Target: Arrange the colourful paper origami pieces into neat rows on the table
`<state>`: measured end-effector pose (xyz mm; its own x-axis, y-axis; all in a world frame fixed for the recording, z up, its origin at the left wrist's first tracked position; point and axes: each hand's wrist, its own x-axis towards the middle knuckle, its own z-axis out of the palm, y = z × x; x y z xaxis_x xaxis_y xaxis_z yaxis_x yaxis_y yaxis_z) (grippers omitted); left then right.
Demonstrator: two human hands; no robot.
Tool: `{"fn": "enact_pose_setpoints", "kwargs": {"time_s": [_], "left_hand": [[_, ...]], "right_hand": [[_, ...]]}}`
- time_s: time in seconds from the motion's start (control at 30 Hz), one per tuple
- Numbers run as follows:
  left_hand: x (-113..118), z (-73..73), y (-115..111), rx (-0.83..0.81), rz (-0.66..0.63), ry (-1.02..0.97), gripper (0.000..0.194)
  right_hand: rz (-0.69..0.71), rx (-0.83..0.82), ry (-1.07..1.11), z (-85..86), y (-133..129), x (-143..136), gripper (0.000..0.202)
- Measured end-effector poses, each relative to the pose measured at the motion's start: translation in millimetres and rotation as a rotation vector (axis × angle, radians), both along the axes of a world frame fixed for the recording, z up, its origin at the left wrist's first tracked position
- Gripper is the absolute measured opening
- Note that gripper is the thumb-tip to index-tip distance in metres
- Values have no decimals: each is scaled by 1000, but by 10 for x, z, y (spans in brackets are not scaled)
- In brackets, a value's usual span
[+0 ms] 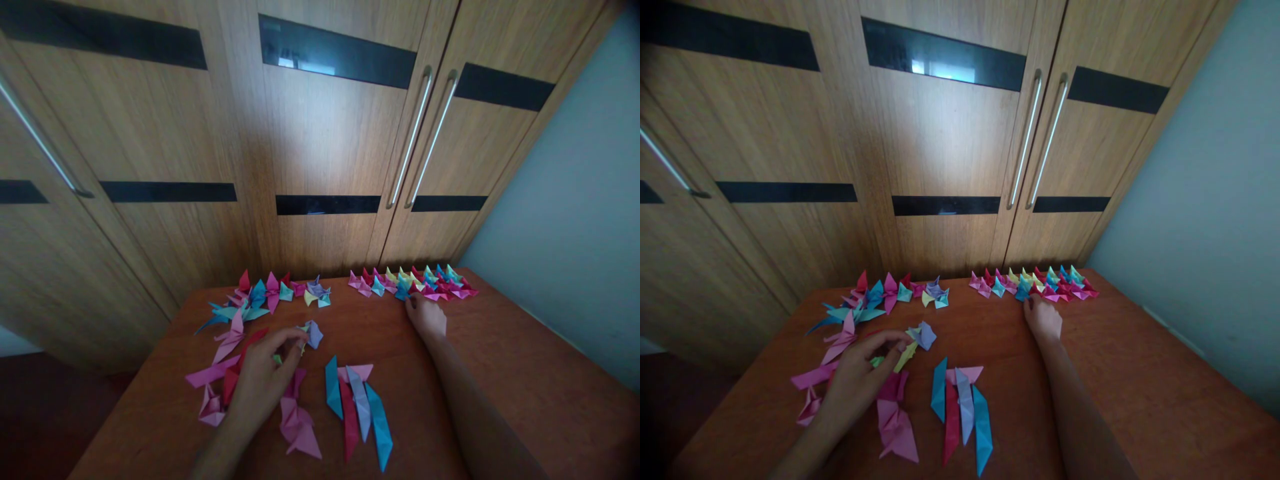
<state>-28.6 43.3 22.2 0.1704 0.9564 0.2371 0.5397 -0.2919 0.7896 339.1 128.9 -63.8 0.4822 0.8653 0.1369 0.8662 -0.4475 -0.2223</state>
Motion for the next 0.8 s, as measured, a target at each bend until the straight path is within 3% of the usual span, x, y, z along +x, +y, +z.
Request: {"fn": "enact_pose_setpoints", "kwargs": {"time_s": [0.47,0.6,0.8], "left_hand": [[-40,78,-2,36,34,37,19],[-340,84,-128,102,165,142,26],[-984,-99,-682,62,391,367,38]], "right_hand": [[-15,-6,71,36,-135,-31,32],[30,9,112,-7,-190,-96,33],[74,32,168,-33,-181,-210,32]]}}
